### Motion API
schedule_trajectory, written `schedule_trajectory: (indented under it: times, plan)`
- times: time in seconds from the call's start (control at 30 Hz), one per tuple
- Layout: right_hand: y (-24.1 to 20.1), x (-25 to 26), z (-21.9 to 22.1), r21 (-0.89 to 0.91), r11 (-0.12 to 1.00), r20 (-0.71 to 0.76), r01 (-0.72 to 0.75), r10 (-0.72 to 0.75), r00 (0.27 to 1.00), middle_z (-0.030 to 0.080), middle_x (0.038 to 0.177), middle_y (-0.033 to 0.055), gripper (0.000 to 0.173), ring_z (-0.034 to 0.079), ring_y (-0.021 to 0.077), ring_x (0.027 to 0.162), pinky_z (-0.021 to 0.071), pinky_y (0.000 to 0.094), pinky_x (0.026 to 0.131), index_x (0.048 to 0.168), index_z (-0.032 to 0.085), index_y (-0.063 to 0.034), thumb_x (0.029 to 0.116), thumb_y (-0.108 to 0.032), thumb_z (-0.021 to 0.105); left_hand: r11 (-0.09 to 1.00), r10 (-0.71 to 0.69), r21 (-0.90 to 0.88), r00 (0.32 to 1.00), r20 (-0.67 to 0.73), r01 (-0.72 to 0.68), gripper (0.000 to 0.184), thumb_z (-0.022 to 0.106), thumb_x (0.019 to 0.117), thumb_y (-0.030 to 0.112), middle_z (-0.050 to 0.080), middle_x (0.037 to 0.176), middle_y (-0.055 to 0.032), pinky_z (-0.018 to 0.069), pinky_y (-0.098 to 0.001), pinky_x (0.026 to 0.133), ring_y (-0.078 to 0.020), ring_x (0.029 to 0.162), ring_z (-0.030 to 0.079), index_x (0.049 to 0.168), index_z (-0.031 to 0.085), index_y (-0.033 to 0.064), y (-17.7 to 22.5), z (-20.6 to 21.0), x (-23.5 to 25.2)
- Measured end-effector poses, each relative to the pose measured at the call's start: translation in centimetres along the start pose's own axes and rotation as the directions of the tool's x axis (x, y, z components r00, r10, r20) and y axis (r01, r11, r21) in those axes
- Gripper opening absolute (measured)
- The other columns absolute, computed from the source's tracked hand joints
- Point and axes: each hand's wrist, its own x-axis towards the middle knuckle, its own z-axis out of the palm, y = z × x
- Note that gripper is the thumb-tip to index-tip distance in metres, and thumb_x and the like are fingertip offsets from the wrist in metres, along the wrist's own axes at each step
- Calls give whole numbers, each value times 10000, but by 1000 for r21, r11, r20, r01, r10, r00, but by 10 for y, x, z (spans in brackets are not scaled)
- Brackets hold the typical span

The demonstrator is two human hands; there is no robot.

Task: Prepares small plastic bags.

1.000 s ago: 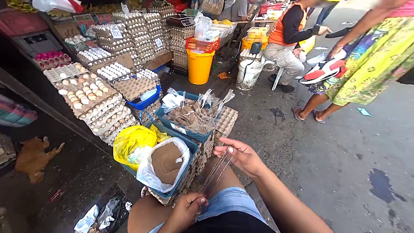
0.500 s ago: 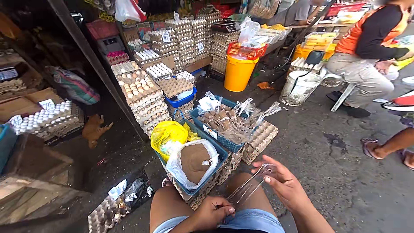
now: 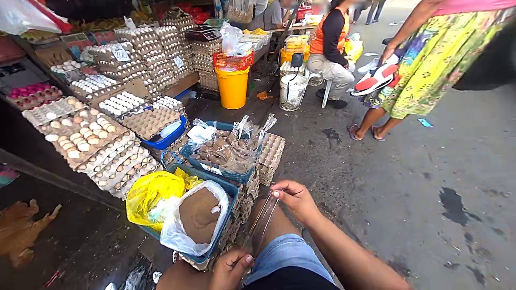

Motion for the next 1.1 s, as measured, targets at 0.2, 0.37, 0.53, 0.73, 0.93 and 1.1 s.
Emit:
schedule_trajectory:
  times: [0.2, 0.37, 0.53, 0.73, 0.93, 1.1]
  plan:
    - [-5, 2, -5, 100, 995, -118, -11, 23, 993, 750, 885, -81, 66, 684, -6, 794, 578, 184, 768, 958, 785, -186, 924, -147, 743, 998, -19, 62, 996, 85, 14, 218, 605, 1001, 108, 763, 876, -27, 576, -231, 871, -7, 853, 708, 940, 753, -42, -1, -3, -2]
    - [-11, 2, -3, 113, 993, -130, -26, 40, 991, 772, 918, -26, 135, 720, 52, 828, 601, 227, 808, 1000, 793, -138, 948, -65, 691, 996, 4, 90, 993, 121, -15, 236, 619, 996, 117, 754, 849, -46, 560, -211, 851, -2, 836, 693, 888, 748, -50, -2, -8, -3]
    - [-13, 6, 0, 197, 979, -204, -45, 85, 975, 785, 905, 33, 234, 741, 89, 794, 616, 248, 784, 1059, 764, -92, 916, 62, 662, 991, 21, 126, 988, 151, -40, 291, 610, 1013, 152, 743, 823, -60, 559, -221, 832, -23, 822, 693, 838, 728, -48, -1, -9, -4]
    - [-7, 6, -16, -17, 999, -111, -40, 38, 993, 762, 933, -41, 357, 711, 49, 836, 592, 226, 820, 1205, 681, -60, 871, 64, 701, 976, 96, 207, 989, -109, -72, 172, 655, 960, 136, 758, 1029, -27, 543, -252, 979, -52, 1046, 685, 934, 786, 29, 5, -38, -6]
    - [-1, -8, -10, -258, 945, 151, -200, 243, 958, 722, 941, -66, 325, 672, 0, 815, 581, 196, 783, 1192, 683, -10, 872, 13, 732, 919, 136, -257, 854, -502, -298, 130, 746, 928, 286, 778, 980, 20, 610, -247, 775, -72, 845, 730, 1022, 801, 214, 28, -78, -1]
    - [28, -37, 49, 6, 887, 100, -461, 458, 883, 716, 899, -6, 178, 695, 83, 772, 612, 282, 741, 1063, 667, -29, 895, 10, 707, 786, 12, -551, 899, -439, -280, 427, 816, 846, 371, 765, 1031, -24, 606, -262, 719, -94, 804, 718, 1213, 721, 175, 34, -34, 15]
